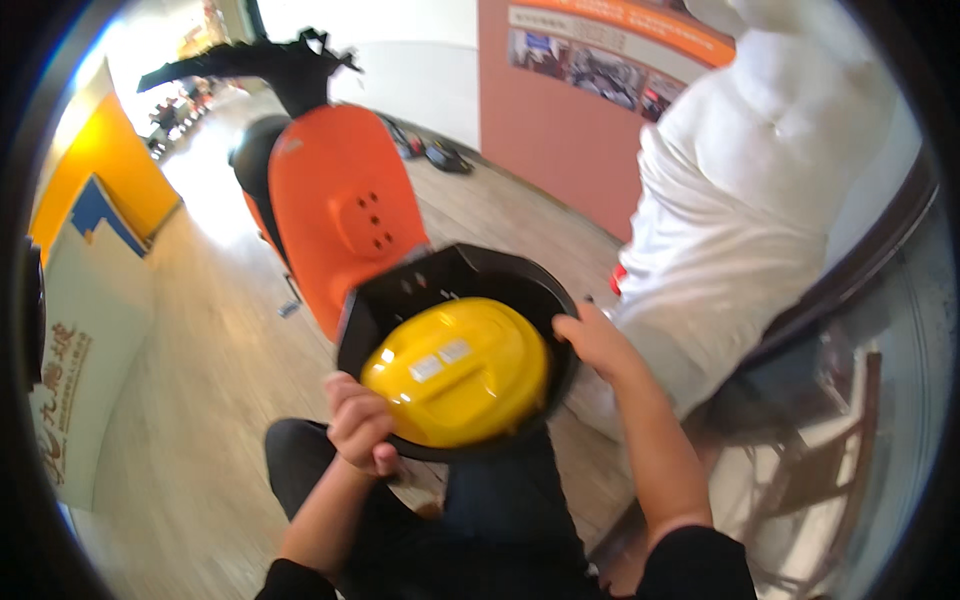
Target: Using a power drill to unscrew and remove a front fairing/headlight assembly from an electric scooter.
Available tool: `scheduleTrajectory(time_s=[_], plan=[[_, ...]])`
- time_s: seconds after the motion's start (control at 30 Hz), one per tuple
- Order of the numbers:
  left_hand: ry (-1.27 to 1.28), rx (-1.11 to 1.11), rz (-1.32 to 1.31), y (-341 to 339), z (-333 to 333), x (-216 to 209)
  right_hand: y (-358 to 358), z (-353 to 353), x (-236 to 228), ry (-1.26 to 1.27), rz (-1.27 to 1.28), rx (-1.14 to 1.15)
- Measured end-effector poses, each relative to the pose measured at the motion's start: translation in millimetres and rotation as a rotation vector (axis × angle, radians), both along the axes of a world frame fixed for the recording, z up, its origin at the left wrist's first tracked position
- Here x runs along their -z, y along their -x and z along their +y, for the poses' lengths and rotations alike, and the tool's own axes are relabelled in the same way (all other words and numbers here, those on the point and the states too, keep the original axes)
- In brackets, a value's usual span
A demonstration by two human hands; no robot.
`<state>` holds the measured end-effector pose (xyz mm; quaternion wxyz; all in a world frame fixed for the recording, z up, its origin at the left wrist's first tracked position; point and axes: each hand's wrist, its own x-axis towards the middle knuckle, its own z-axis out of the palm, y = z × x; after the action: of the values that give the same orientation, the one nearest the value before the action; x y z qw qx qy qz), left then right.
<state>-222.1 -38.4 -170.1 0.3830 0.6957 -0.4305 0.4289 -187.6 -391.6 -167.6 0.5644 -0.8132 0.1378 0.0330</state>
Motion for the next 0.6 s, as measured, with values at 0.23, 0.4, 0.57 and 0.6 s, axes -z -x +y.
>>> scheduleTrajectory(time_s=[0.23,0.4,0.57,0.6], plan=[[0.175,-0.011,-0.003,-24,-10,-23,4,-11,-2,-0.359,-0.018,-0.009],[1.187,0.090,1.152,-6,-27,73,-2,-21,-1,-0.371,-0.103,-0.102],[1.467,0.711,1.991,-41,-25,70,-18,-44,31,-0.128,-0.005,-0.045],[1.416,0.707,2.017,-52,-23,63,-23,-42,24,-0.123,-0.016,-0.056]])
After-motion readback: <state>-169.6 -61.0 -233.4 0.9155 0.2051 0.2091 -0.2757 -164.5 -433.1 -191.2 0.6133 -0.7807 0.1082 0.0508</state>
